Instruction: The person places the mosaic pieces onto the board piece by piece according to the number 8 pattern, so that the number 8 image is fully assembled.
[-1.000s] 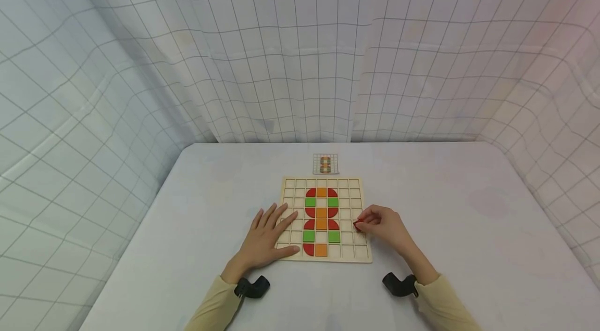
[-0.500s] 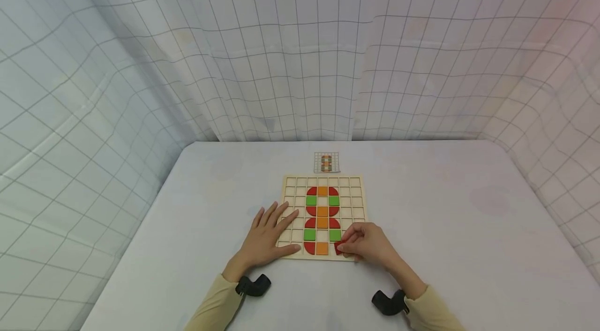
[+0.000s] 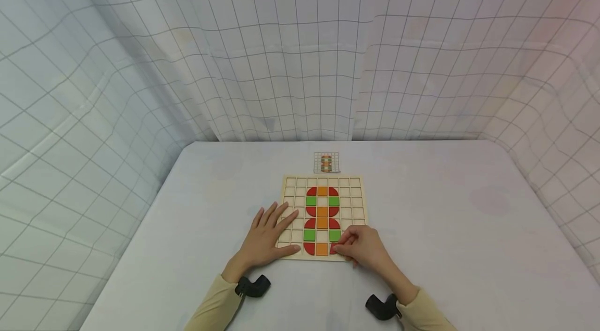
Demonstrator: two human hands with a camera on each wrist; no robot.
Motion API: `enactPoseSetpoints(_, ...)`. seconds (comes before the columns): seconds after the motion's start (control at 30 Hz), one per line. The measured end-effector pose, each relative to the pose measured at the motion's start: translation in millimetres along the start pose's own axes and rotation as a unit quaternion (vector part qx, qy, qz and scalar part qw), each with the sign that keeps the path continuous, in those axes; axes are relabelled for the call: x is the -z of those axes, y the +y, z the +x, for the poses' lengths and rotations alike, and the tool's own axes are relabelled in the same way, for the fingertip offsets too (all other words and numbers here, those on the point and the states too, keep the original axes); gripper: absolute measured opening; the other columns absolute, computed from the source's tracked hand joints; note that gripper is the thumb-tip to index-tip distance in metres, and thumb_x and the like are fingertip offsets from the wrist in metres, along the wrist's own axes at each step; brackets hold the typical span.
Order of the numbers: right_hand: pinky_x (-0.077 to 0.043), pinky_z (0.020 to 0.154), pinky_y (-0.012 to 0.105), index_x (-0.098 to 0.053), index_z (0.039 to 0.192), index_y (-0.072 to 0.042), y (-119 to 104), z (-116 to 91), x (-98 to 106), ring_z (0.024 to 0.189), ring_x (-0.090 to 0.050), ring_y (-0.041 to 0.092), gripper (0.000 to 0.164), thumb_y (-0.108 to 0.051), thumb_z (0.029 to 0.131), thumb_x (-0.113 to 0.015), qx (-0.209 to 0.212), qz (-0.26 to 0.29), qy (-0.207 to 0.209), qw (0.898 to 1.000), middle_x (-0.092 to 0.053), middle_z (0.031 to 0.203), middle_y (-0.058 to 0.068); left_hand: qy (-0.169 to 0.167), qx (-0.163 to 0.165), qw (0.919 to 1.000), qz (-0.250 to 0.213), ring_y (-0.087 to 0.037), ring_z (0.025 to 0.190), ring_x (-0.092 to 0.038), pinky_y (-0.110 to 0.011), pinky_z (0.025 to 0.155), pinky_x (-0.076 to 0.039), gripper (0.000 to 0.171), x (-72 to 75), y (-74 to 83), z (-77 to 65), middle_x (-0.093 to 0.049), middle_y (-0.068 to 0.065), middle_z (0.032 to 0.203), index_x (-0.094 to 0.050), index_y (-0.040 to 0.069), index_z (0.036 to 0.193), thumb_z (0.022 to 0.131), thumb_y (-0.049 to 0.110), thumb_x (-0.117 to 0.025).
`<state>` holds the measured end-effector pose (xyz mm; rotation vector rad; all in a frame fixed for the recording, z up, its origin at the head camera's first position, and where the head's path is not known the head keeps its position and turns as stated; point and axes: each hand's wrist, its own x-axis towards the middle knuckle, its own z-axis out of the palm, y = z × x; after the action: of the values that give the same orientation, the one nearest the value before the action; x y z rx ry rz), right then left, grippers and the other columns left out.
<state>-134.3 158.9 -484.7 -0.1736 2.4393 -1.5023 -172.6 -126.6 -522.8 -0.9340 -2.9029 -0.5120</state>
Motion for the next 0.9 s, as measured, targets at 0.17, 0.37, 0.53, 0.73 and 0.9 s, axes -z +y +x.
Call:
enactPoseSetpoints(0.17,-0.045,0.039,0.028,-0.065,0.076,-0.007,1.4,1.0,-1.5,0.04,-0.049,0.015,0.017,-0.018,0.08,-0.078,0.012,-0.014,-0.003,1.0,-0.056,0.055,0.002,0.0,0.001,1.0,0.0,-0.029,0.142,-0.008,-0.052,0.11,-0.002,0.081,0.6,0.4,-0.2,-0.02,-0.005,0.155,-0.03,0.026,0.151,0.084,0.066,-0.053)
enactPoseSetpoints(0.37,-0.044,0.038,0.027,-0.066,0.075,-0.01,2.9,1.8,-1.6,0.04,-0.049,0.014,0.015,-0.017,0.081,-0.077,0.018,-0.025,-0.007,0.999,-0.056,0.055,0.0,-0.004,0.003,1.0,0.003,-0.029,0.142,-0.008,-0.051,0.11,-0.002,0.081,1.3,0.9,-0.4,-0.02,-0.005,0.156,-0.03,0.026,0.151,0.084,0.066,-0.053)
enactPoseSetpoints(0.53,-0.042,0.038,0.026,-0.066,0.074,-0.012,1.9,2.0,-2.2,0.04,-0.047,0.012,0.016,-0.02,0.08,-0.078,0.03,-0.046,-0.004,0.999,-0.054,0.054,-0.002,-0.002,0.002,1.0,0.001,-0.03,0.142,-0.008,-0.052,0.11,-0.002,0.081,2.3,0.5,-0.6,-0.02,-0.005,0.155,-0.031,0.025,0.15,0.084,0.064,-0.055)
enactPoseSetpoints(0.73,-0.04,0.038,0.024,-0.066,0.076,-0.012,1.7,0.0,-2.1,0.04,-0.046,0.01,0.015,-0.017,0.076,-0.081,0.043,-0.07,0.001,0.997,-0.053,0.058,-0.004,0.003,-0.002,1.0,-0.001,-0.03,0.142,-0.009,-0.052,0.11,-0.003,0.081,2.3,0.9,-1.0,-0.02,-0.005,0.155,-0.03,0.026,0.151,0.084,0.066,-0.053)
enactPoseSetpoints(0.9,-0.039,0.039,0.024,-0.066,0.076,-0.014,1.5,-0.9,-2.9,0.04,-0.046,0.01,0.015,-0.017,0.077,-0.08,0.053,-0.085,0.005,0.995,-0.052,0.058,-0.005,0.007,-0.007,0.9999,-0.004,-0.031,0.142,-0.01,-0.053,0.11,-0.004,0.08,1.6,0.7,-1.4,-0.021,-0.006,0.155,-0.031,0.026,0.15,0.085,0.067,-0.051)
